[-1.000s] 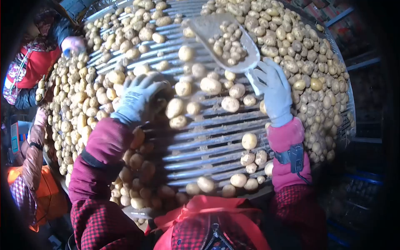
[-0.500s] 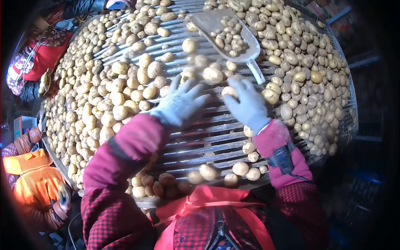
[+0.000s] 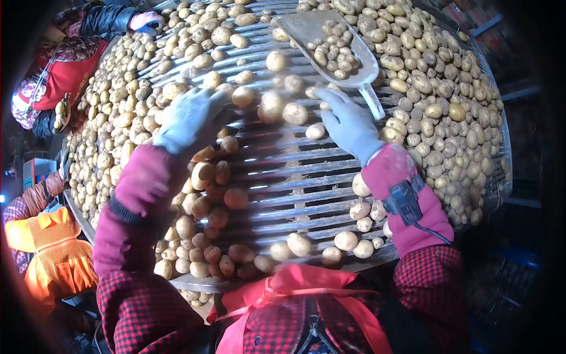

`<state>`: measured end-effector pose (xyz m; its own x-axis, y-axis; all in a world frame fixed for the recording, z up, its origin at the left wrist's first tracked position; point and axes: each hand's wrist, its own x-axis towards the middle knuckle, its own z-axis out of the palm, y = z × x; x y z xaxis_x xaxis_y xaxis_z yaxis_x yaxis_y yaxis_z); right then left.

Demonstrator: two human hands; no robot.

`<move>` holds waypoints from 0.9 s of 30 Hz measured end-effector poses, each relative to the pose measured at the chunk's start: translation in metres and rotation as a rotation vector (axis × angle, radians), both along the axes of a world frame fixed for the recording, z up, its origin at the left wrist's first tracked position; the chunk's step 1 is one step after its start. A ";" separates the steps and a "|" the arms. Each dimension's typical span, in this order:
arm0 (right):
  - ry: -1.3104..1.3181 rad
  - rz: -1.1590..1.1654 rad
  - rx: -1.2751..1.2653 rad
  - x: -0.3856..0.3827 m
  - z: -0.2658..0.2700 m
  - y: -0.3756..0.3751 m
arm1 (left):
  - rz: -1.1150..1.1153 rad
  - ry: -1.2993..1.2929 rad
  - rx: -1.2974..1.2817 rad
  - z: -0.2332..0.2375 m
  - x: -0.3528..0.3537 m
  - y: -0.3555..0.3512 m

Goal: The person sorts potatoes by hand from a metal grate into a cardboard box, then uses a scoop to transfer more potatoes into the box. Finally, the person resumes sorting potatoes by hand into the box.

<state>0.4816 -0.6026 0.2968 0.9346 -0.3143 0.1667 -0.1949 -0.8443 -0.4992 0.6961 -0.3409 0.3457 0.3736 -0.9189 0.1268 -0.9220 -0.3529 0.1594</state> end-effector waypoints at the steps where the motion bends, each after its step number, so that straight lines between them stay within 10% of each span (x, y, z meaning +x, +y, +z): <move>1: 0.047 0.004 -0.031 0.007 -0.004 -0.003 | -0.053 0.005 -0.024 -0.003 0.006 -0.020; 6: 0.346 -0.059 -0.276 0.053 -0.017 -0.008 | -0.109 0.267 0.370 -0.001 0.012 -0.128; 11: 0.376 -0.121 -0.303 0.064 -0.023 0.000 | -0.067 0.821 0.212 -0.063 0.025 -0.142; 27: -0.125 -0.241 0.183 0.060 0.045 -0.034 | 0.165 0.343 0.150 -0.055 -0.008 -0.136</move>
<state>0.5415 -0.6365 0.3418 0.8056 -0.5591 0.1958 -0.3055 -0.6753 -0.6713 0.6882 -0.4774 0.2905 0.5146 -0.8421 -0.1614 -0.7537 -0.5340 0.3831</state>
